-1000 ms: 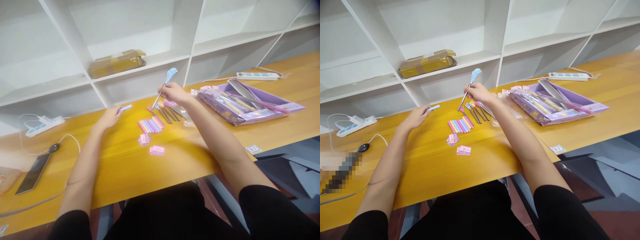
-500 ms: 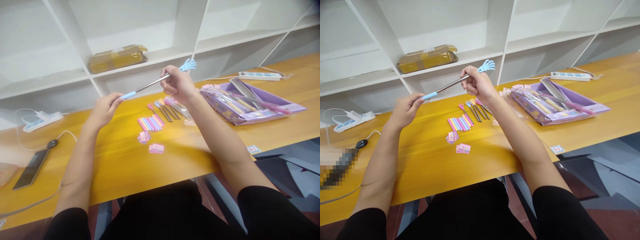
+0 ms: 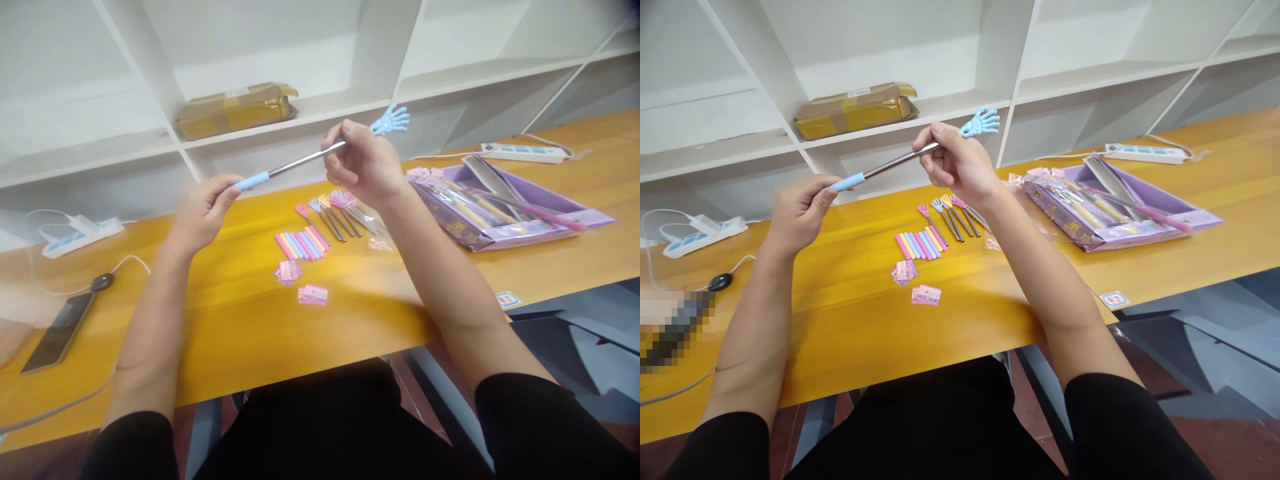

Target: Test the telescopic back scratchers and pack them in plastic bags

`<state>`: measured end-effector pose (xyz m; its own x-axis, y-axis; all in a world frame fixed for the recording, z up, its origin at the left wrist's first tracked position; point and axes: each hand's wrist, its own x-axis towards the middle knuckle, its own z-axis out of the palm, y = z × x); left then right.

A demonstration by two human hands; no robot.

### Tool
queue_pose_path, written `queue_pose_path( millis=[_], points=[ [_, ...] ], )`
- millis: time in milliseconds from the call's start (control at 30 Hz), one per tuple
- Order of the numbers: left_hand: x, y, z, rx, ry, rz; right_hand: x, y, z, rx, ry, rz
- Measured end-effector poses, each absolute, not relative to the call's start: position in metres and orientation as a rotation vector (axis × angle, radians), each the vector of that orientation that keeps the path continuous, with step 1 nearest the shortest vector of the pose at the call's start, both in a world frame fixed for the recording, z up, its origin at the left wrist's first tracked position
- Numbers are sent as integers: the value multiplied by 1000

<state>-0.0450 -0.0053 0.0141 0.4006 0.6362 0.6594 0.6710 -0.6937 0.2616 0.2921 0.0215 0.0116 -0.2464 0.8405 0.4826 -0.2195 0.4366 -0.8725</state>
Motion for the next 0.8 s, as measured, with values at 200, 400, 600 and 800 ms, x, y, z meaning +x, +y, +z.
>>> queue_pose_path(
  millis=[200, 400, 600, 800],
  points=[
    [-40, -6, 12, -2562, -1186, -1202, 294, 18, 12, -473, -1550, 1135],
    [-35, -13, 12, -2541, -1189, -1225, 290, 9, 17, -525, -1521, 1134],
    [-45, -12, 17, -2520, -1207, -1265, 299, 14, 15, -471, -1525, 1143],
    [-61, -2, 22, -2487, -1212, -1333, 316, 30, 22, -482, -1253, 937]
  ],
)
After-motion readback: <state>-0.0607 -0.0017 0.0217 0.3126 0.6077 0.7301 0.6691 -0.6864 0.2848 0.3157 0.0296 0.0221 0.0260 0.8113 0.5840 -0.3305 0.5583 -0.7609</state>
